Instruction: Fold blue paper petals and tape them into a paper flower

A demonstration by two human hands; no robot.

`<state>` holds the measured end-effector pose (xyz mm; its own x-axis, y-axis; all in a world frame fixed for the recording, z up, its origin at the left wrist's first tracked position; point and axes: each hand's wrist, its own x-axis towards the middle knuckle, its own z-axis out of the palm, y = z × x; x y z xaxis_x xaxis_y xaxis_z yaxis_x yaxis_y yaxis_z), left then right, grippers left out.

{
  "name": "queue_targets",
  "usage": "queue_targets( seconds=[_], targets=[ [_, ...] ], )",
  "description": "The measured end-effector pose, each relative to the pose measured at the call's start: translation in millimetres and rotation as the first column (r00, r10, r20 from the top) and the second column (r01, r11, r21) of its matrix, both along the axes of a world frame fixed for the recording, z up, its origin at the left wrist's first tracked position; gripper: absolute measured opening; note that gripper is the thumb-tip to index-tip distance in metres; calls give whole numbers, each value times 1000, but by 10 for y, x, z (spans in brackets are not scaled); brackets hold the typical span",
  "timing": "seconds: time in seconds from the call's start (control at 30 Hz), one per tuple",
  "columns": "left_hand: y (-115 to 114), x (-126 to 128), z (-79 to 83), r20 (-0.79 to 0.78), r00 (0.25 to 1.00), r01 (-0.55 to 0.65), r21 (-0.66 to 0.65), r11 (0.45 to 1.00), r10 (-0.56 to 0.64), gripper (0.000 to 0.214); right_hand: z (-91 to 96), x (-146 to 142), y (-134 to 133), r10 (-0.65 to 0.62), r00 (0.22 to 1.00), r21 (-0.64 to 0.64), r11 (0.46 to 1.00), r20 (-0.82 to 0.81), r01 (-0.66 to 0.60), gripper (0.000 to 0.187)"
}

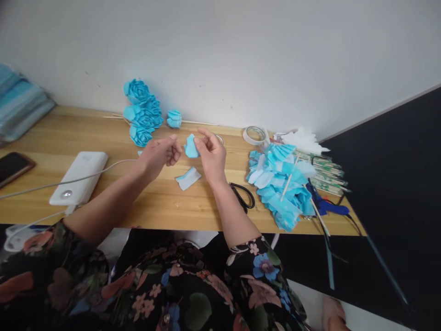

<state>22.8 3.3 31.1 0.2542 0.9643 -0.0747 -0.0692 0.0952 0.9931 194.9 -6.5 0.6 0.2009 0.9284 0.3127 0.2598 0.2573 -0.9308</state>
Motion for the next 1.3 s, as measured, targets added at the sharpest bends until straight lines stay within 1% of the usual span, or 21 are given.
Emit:
queue_targets(
  seconds=[0.1, 0.17, 0.23, 0.3, 0.37, 0.43, 0.47, 0.53, 0.6, 0.67, 0.77, 0.9, 0.97, 1.0, 1.07, 1.13, 1.2, 1.3],
  targets=[
    [-11, -4, -103, 121, 987, 110, -44, 993, -104, 42, 45, -24, -63, -78, 991, 68, 995, 111, 70, 47],
    [-29, -3, -187, 185, 966, 191, -35, 981, -181, 45, 92, -50, -130, -95, 977, 108, 991, 191, 75, 43],
    [-44, 6, -256, 240, 936, 269, -23, 963, -256, 49, 141, -74, -204, -48, 961, 123, 992, 273, 14, 41],
    [-51, 14, -296, 320, 903, 314, -36, 949, -287, 46, 182, -86, -270, 36, 949, 123, 989, 312, -78, 39],
    [-54, 14, -303, 425, 871, 310, -86, 947, -247, 38, 200, -79, -309, 72, 957, 129, 985, 280, -112, 41],
    [-61, 5, -283, 525, 834, 288, -149, 946, -171, 26, 186, -56, -305, 22, 978, 166, 984, 206, -58, 44],
    [-66, -1, -264, 565, 814, 281, -181, 943, -134, 24, 168, -41, -289, -13, 986, 200, 980, 168, -21, 44],
    [-77, -15, -221, 630, 774, 280, -237, 930, -72, 31, 120, -14, -237, -54, 993, 275, 961, 105, 23, 41],
    [-78, -27, -181, 672, 740, 287, -290, 913, -19, 35, 73, 8, -185, -46, 995, 297, 955, 87, 18, 35],
    [-63, -33, -158, 689, 725, 308, -336, 890, 10, 31, 46, 22, -151, -20, 993, 277, 961, 119, -14, 31],
    [-27, -31, -167, 678, 735, 333, -355, 873, -5, 34, 44, 31, -130, 19, 975, 252, 965, 222, -76, 25],
    [-6, -24, -221, 621, 783, 303, -330, 894, -36, 40, 61, 20, -119, 96, 916, 213, 958, 389, -191, 21],
    [-9, -20, -241, 574, 818, 280, -336, 899, -40, 38, 58, 4, -116, 144, 891, 164, 958, 430, -234, 20],
    [-13, -18, -246, 552, 833, 272, -338, 901, -44, 37, 53, -5, -116, 155, 890, 141, 961, 429, -236, 15],
    [-22, -11, -247, 520, 852, 265, -327, 907, -62, 36, 44, -20, -114, 137, 906, 124, 972, 401, -202, 3],
    [-31, -2, -241, 517, 852, 266, -292, 919, -82, 38, 41, -25, -110, 75, 925, 151, 979, 372, -140, 5],
    [-39, 6, -232, 538, 836, 291, -262, 920, -111, 42, 49, -17, -102, -7, 943, 190, 980, 333, -60, 5],
    [-55, 8, -222, 570, 808, 337, -236, 911, -151, 50, 65, 7, -88, -80, 973, 171, 984, 218, 42, 7]
  ],
)
